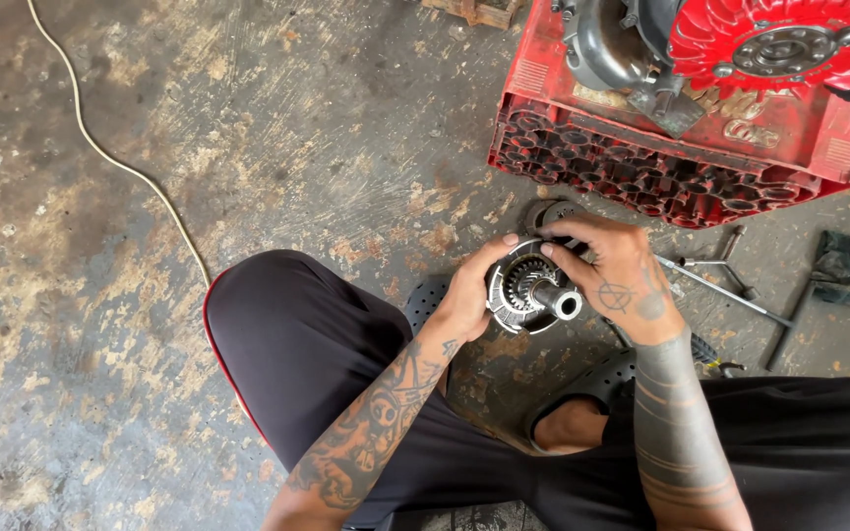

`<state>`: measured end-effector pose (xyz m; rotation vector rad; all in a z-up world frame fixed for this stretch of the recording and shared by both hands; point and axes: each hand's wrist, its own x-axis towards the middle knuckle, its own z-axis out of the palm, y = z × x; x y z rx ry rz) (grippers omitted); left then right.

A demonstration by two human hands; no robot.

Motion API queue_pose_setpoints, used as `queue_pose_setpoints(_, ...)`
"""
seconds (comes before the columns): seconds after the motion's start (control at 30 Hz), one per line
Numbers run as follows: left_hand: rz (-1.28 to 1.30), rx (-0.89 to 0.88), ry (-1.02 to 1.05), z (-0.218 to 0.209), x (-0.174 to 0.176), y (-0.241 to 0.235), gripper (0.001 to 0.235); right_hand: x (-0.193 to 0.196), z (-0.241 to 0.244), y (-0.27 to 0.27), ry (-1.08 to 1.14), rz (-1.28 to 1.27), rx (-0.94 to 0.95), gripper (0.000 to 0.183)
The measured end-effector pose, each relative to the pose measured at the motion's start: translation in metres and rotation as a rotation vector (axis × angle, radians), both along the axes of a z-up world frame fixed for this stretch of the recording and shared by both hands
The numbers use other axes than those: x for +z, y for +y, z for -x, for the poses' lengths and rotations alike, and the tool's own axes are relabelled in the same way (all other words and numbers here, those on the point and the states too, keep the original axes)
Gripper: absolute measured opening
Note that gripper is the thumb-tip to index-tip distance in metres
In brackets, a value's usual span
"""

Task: Assembling a motorcycle clutch by inserting plates and a hub into the housing

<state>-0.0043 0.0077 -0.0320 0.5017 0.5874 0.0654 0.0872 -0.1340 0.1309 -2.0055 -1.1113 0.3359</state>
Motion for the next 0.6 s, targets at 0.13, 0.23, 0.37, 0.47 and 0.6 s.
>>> queue_pose_setpoints(0.13,-0.002,0.004,-0.026,-0.002,-0.008,-0.001,0.045,-0.003,-0.001,-0.004,0.031,0.082,0.017,0.018)
queue_pose_setpoints(0.23,-0.024,-0.005,-0.021,0.001,-0.009,-0.001,0.045,-0.001,0.001,-0.003,-0.003,0.17,0.008,0.021)
queue_pose_setpoints(0.37,-0.067,-0.037,-0.037,0.001,-0.013,0.001,0.04,0.002,0.004,0.001,-0.048,0.154,0.051,0.02)
queue_pose_setpoints(0.47,-0.078,-0.056,-0.044,0.001,-0.018,0.001,0.041,0.0,0.006,0.004,-0.049,0.189,0.038,0.024)
queue_pose_setpoints(0.6,-0.076,-0.064,-0.044,0.002,-0.007,0.004,0.043,0.0,0.006,0.004,-0.032,0.227,0.027,0.025)
